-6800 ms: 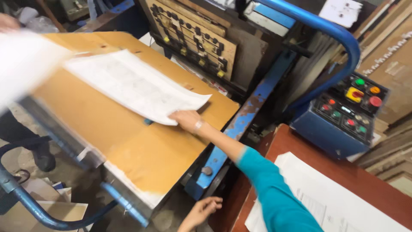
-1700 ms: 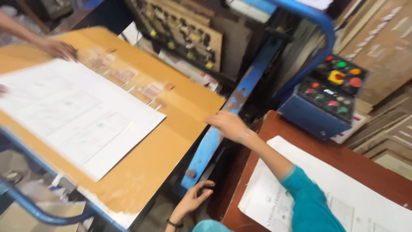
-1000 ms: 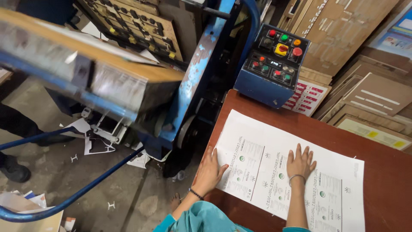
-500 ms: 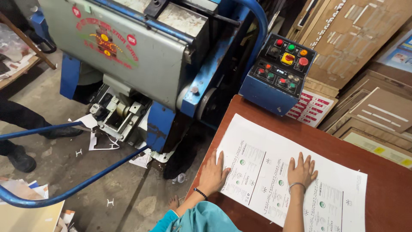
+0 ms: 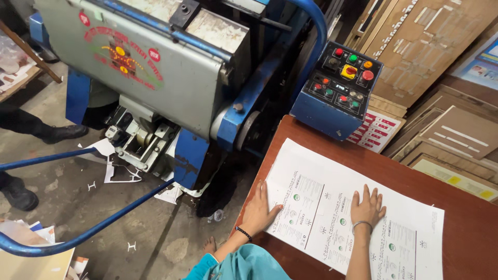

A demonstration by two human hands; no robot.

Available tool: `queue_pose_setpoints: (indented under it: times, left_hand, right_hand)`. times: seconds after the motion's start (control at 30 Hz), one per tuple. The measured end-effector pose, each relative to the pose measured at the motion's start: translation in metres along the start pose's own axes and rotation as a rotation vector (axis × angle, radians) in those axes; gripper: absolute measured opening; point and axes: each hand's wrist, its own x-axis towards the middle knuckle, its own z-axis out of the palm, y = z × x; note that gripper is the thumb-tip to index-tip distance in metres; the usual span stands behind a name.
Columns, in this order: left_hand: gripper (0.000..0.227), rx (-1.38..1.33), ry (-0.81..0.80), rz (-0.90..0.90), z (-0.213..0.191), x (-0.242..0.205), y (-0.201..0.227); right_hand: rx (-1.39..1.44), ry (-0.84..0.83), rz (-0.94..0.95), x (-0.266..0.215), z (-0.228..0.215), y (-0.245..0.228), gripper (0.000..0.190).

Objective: The person repeatedly picks up large printed paper sheets from a table, places them onto a machine's conveyor belt, and then stacks the processed sheets back onto the table. The person handles the sheets one at a time in a repetitive loop.

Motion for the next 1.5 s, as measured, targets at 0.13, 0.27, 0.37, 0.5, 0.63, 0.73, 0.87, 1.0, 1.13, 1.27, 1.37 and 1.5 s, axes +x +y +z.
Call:
queue_pose_setpoints:
  times: [0.13,0.27,0.37,0.5,0.63,0.73,0.87,1.0,1.13,1.27,1.37,1.5]
  left_hand:
    - [0.105,-0.003,0.015,0.041,0.005,0.003,-0.010]
    - [0.109,-0.023,0.018,0.109,-0.001,-0.003,-0.018]
    - [0.101,0.067,-0.038,0.204,-0.035,-0.011,-0.015]
    - [0.087,0.264,0.139,0.449,-0.118,-0.008,-0.002]
    - [0.094,0.308,0.346,0.364,-0.198,0.041,0.002]
    - [0.100,0.552,0.472,0.195,-0.248,0.099,-0.039]
    - [0.090,0.894,0.397,-0.123,-0.289,0.114,-0.166]
    - [0.056,1.055,0.458,-0.277,-0.304,0.093,-0.293]
    - [0.052,1.139,0.560,-0.279,-0.322,0.083,-0.359]
    - [0.020,1.120,0.585,-0.206,-0.352,0.079,-0.373]
    - [0.011,1.086,0.596,-0.139,-0.364,0.077,-0.352]
    - [0.008,0.932,0.405,-0.149,-0.338,0.060,-0.268]
  right_hand:
    - [-0.002,0.018,-0.004,0.001,-0.004,-0.003,0.055]
    - [0.009,0.038,-0.012,-0.002,-0.008,-0.004,0.054]
    - [0.012,0.058,-0.021,0.001,-0.010,-0.007,0.052]
    - [0.038,0.073,-0.027,-0.003,-0.016,-0.010,0.050]
    - [0.025,0.078,-0.042,-0.001,-0.020,-0.016,0.049]
    - [0.018,0.086,-0.053,-0.005,-0.024,-0.020,0.049]
    - [0.040,0.107,-0.058,-0.003,-0.033,-0.026,0.048]
    - [0.067,0.133,-0.070,-0.008,-0.038,-0.033,0.042]
    - [0.054,0.118,-0.053,-0.007,-0.039,-0.038,0.045]
    - [-0.068,0.170,-0.021,-0.010,-0.036,-0.043,0.043]
    - [-0.115,0.203,-0.054,-0.027,-0.035,-0.066,0.053]
    - [0.551,-0.042,0.066,-0.082,-0.027,-0.167,0.047]
